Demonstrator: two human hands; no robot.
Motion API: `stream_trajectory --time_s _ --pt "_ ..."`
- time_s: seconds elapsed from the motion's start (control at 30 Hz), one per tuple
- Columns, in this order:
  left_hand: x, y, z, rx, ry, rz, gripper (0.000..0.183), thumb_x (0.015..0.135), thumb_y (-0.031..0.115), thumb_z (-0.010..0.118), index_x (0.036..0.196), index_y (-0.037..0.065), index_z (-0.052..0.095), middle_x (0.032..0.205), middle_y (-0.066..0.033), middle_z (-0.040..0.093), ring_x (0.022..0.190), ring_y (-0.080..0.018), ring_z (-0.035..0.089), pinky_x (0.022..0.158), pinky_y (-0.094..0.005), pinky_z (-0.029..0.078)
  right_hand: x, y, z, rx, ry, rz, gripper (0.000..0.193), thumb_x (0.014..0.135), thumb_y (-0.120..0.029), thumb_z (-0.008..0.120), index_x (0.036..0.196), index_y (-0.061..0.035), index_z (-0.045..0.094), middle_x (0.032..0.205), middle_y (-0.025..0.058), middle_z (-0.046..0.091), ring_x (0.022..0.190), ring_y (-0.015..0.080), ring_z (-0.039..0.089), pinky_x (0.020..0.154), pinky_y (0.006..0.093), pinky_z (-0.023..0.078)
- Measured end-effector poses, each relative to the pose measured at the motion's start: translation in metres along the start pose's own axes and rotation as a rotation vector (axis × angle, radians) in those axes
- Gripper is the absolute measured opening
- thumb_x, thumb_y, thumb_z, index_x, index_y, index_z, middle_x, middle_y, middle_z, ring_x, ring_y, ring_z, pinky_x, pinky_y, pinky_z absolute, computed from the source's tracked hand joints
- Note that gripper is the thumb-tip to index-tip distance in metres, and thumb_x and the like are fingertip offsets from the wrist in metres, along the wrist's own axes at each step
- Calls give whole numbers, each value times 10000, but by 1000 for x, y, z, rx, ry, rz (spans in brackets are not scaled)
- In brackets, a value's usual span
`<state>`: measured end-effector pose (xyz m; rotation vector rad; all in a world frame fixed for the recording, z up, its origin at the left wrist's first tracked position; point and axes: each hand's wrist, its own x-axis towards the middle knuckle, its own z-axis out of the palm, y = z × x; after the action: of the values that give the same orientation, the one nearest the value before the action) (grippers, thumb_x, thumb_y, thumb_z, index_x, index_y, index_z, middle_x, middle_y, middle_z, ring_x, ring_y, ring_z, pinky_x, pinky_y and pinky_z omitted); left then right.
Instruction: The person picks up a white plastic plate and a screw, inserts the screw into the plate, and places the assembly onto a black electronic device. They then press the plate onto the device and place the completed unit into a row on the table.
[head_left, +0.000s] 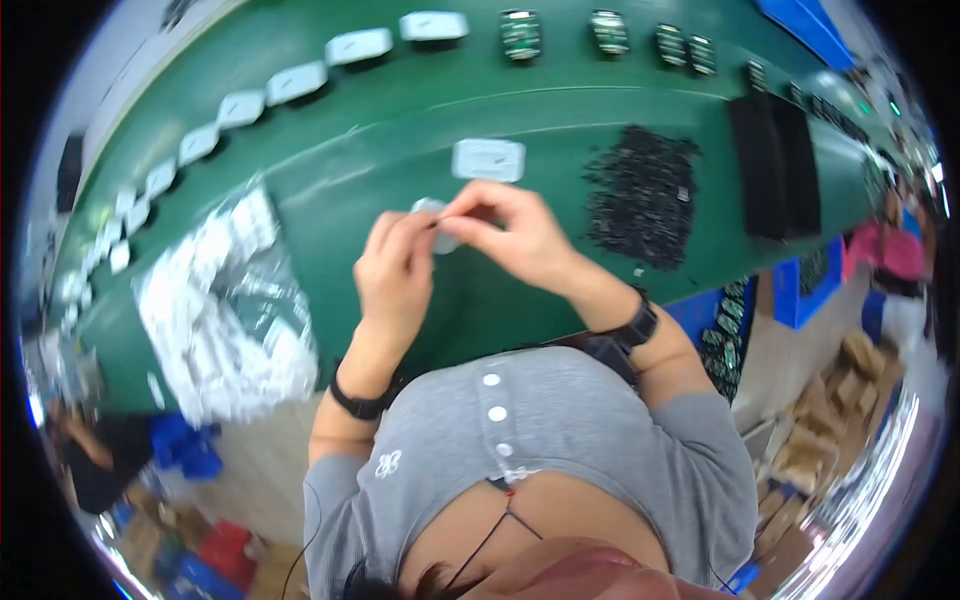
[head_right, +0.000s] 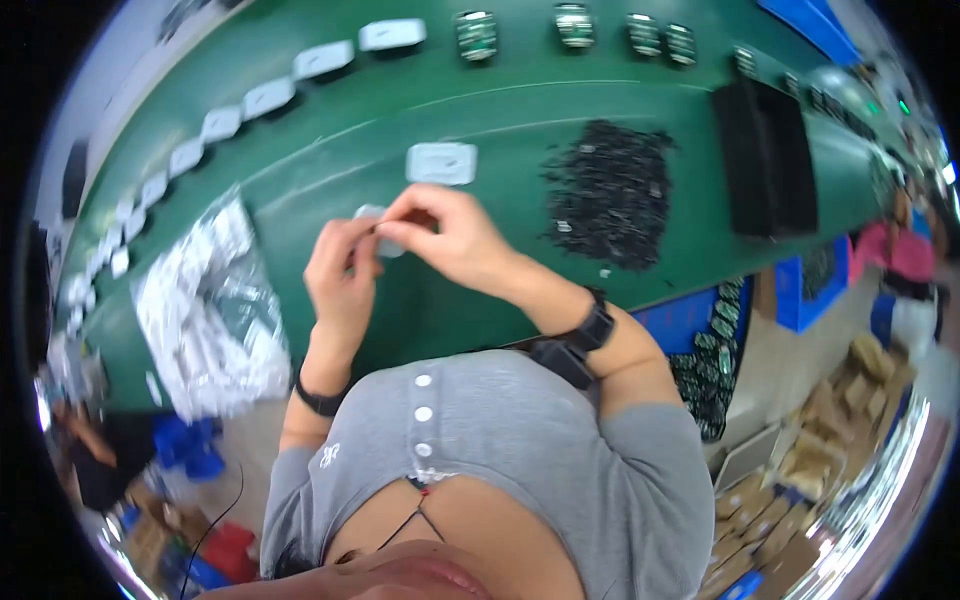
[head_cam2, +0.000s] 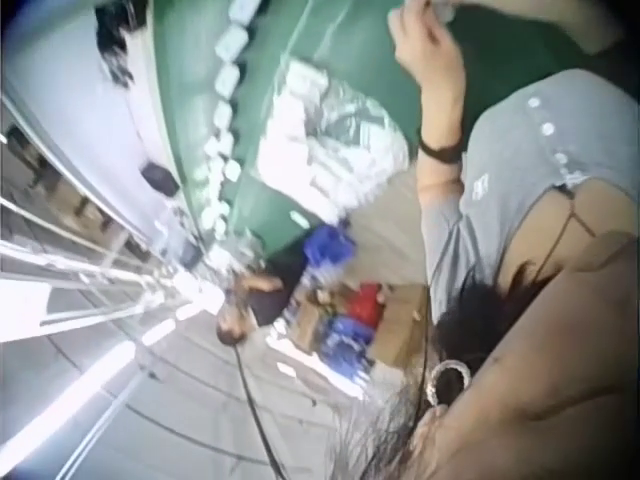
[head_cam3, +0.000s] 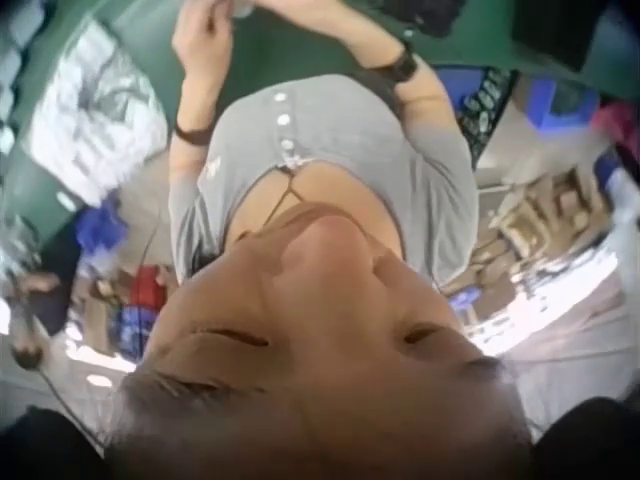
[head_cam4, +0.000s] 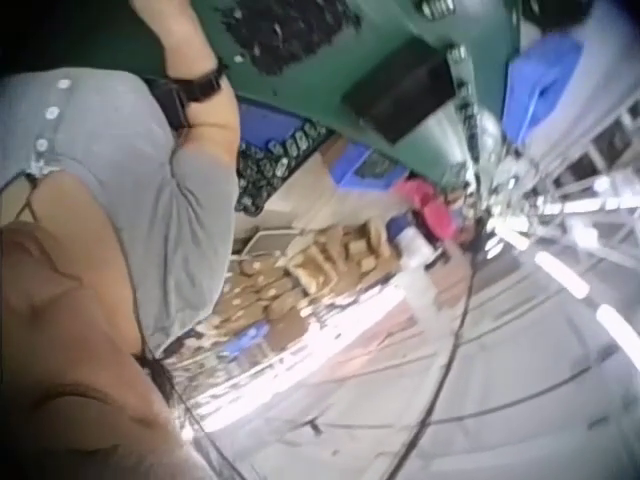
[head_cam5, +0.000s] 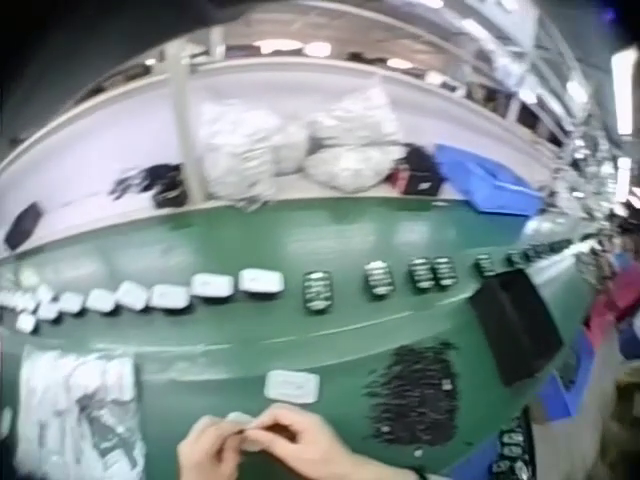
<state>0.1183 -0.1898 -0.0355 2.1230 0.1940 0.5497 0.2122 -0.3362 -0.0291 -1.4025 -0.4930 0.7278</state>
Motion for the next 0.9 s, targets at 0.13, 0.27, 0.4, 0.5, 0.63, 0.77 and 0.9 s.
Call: stream_trajectory --time_s 0.13,0.27,0.4,0.5,0.63,0.77,0.9 --pt "-5 5 -1 -302 -90 -245 184 906 -45 572 1076 13 607 869 -94 586 646 -136 613 543 -251 508 2 -6 -5 -213 -18 17 85 877 -62 684 927 -10 638 890 14 620 806 82 591 736 223 486" --pt "-8 3 2 -686 -30 -408 346 959 -41 480 1297 -24 409 955 -127 595 742 -175 657 628 -279 577 2 -7 -2 -261 38 -63 87 858 -57 700 903 -18 637 838 -4 589 718 58 514 638 212 420" --pt "-11 -4 2 -895 -63 -530 212 996 23 449 1186 -71 454 1047 -166 619 842 -206 684 761 -313 592 2 -5 3 -388 70 -161 82 848 -52 705 870 -19 632 821 2 582 673 56 479 589 210 384" --pt "-10 -2 -1 -934 -75 -556 172 993 25 463 1139 -64 480 1028 -153 626 878 -208 684 789 -311 587 2 -1 7 -514 83 -238 83 846 -50 705 859 -16 630 812 10 579 656 60 474 571 209 380" --pt "-15 -3 4 -929 -56 -511 140 989 24 476 1102 -55 499 1005 -146 638 905 -209 684 814 -311 583 2 0 11 -565 89 -274 79 866 -48 690 867 -6 623 808 10 563 663 56 478 559 205 380" --pt "-16 -1 6 -913 -23 -441 107 978 4 488 1057 -65 508 1030 -115 572 901 -205 683 825 -305 581 0 6 14 -421 99 -134 82 890 -46 668 867 3 606 808 6 541 658 50 471 557 202 380" --pt "-19 -4 8 -856 15 -378 83 969 -17 491 1020 -75 521 1044 -92 495 910 -203 678 825 -292 580 0 3 17 -359 114 -122 123 911 -73 652 848 2 577 796 -2 520 633 49 442 541 221 371"
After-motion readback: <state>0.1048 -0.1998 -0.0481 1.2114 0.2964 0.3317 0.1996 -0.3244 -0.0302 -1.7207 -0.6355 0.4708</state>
